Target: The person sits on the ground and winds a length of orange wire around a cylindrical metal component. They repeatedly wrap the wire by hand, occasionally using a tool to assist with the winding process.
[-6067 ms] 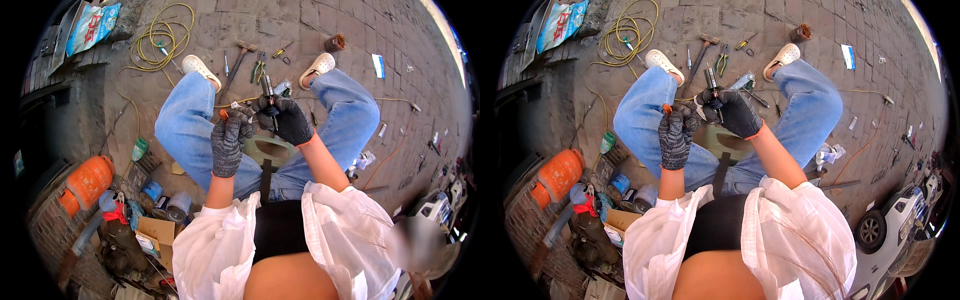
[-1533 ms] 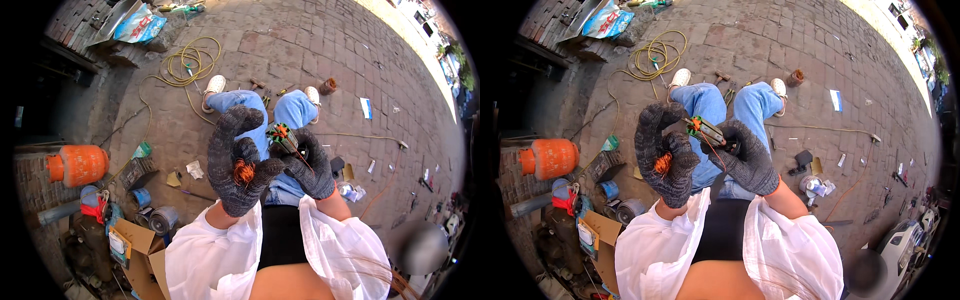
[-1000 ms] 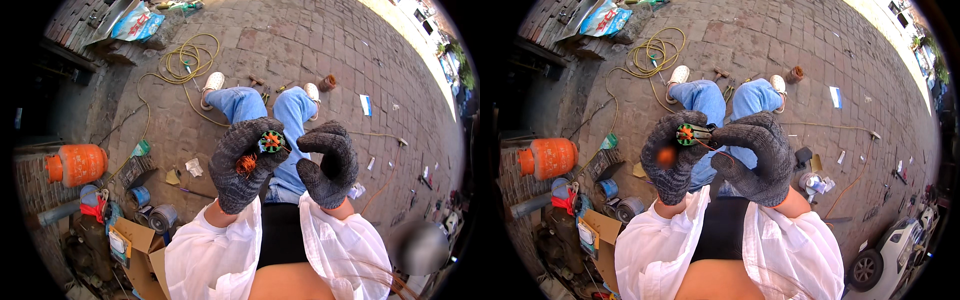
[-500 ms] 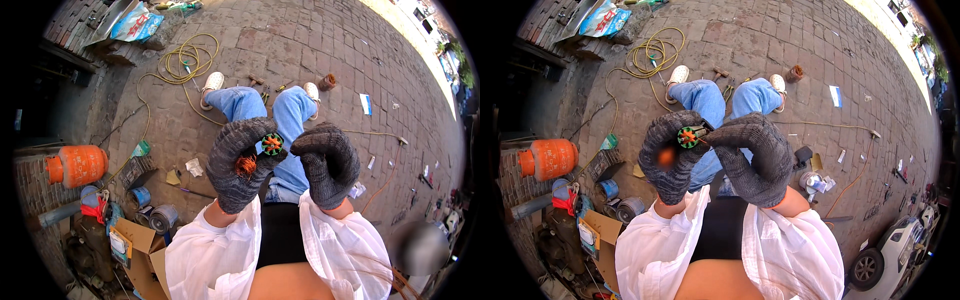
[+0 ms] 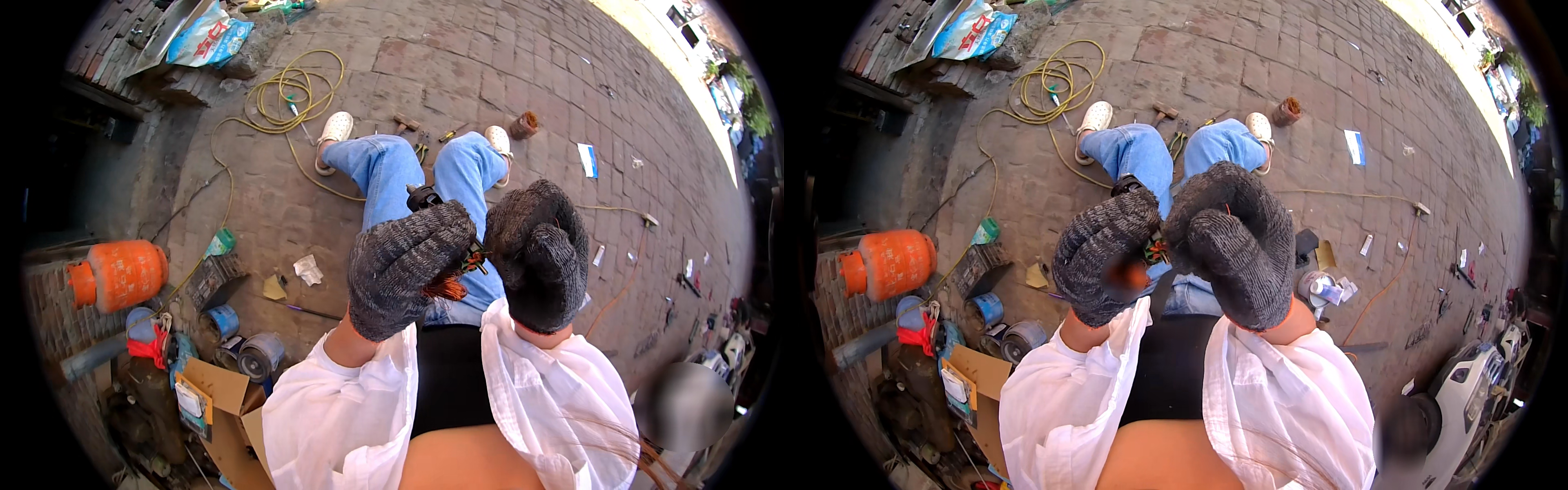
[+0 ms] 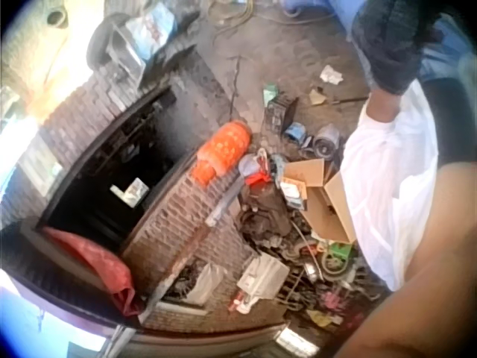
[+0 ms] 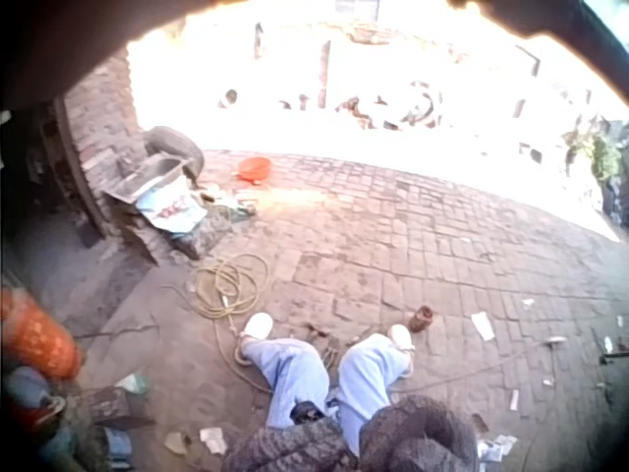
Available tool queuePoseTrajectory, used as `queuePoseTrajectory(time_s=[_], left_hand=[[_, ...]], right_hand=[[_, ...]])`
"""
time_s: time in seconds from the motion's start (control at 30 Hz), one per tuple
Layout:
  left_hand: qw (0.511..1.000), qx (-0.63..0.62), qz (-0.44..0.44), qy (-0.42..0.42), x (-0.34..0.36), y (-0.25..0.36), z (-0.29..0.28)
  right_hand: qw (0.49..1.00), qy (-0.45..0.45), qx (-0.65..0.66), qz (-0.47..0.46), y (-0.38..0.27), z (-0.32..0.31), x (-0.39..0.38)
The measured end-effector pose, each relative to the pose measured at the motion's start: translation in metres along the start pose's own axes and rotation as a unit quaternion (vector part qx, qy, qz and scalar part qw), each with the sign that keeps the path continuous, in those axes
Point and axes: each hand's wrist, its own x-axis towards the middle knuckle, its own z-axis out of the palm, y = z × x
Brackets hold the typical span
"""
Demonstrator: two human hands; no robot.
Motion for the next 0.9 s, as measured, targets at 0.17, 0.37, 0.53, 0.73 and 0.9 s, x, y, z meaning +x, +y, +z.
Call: queuePoseTrajectory(time_s=[0.17, 0.37, 0.53, 0.73, 0.9], left_hand=[[0.996, -0.081, -0.031, -0.007, 0.001, 0.002, 0.0], [0.989, -0.119, -0.04, -0.08, 0.009, -0.001, -0.003], [0.928, -0.347, -0.132, 0.036, -0.003, -0.005, 0.009], [0.645, -0.611, -0.378, 0.261, 0.003, -0.016, 0.013], [0.799, -0.414, -0.375, 0.221, -0.004, -0.028, 0.021]], right_hand=[[0.999, 0.025, 0.022, 0.012, 0.0, -0.001, 0.004], [0.996, -0.072, 0.035, -0.028, 0.006, -0.02, 0.022], [0.993, 0.081, -0.015, -0.079, 0.017, -0.012, 0.031], [0.998, -0.01, 0.057, -0.039, 0.013, -0.009, 0.031], [0.989, -0.025, 0.092, -0.112, 0.003, -0.009, 0.02]])
